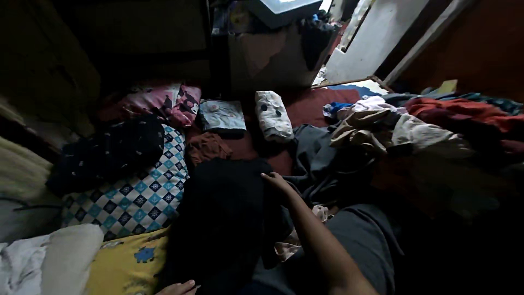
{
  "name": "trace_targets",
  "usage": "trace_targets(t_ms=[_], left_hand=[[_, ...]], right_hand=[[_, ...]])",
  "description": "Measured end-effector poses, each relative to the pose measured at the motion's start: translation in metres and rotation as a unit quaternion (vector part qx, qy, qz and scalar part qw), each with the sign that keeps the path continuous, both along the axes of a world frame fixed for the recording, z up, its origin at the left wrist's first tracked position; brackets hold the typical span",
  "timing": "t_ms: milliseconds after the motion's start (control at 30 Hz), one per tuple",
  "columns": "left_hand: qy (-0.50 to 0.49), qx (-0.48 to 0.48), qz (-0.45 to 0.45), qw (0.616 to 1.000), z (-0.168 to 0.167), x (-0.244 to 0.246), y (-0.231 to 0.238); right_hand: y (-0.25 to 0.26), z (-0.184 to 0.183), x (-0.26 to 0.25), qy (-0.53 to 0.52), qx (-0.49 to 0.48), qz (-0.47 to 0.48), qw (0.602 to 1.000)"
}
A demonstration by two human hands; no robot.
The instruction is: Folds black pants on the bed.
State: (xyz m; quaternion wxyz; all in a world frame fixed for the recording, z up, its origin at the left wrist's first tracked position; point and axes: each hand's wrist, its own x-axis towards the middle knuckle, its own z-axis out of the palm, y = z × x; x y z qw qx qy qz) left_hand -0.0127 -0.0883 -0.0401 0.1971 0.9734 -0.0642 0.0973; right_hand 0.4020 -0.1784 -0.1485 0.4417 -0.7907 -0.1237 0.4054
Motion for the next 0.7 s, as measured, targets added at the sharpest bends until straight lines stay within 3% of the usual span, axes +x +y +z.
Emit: trace_targets(t_ms=[100,267,400,533,700], left_hand=[[0.006,0.014,-0.008,1.0,0.013,0.002,-0.001],[0.001,0.082,-0.031,0.996,0.031,0.009,0.005],[0.006,0.091,-0.05,0.995,0.046,0.019,0.002],[0.026,0.101,-0.052,0.993,0.053,0.023,-0.004],[0.034,0.09,-0.062,0.993,0.056,0.033,-0.015]], right_hand=[[0.004,-0.014,0.003,0.037,0.041,-0.022,0.998],[-0.006,-0.005,0.012,0.108,0.171,-0.188,0.961],[-0.008,0.013,0.008,0.117,0.053,-0.229,0.965],[-0.004,0.004,0.015,0.006,0.001,-0.177,0.984],[0.025,0.059,0.015,-0.157,-0.027,-0.109,0.981]])
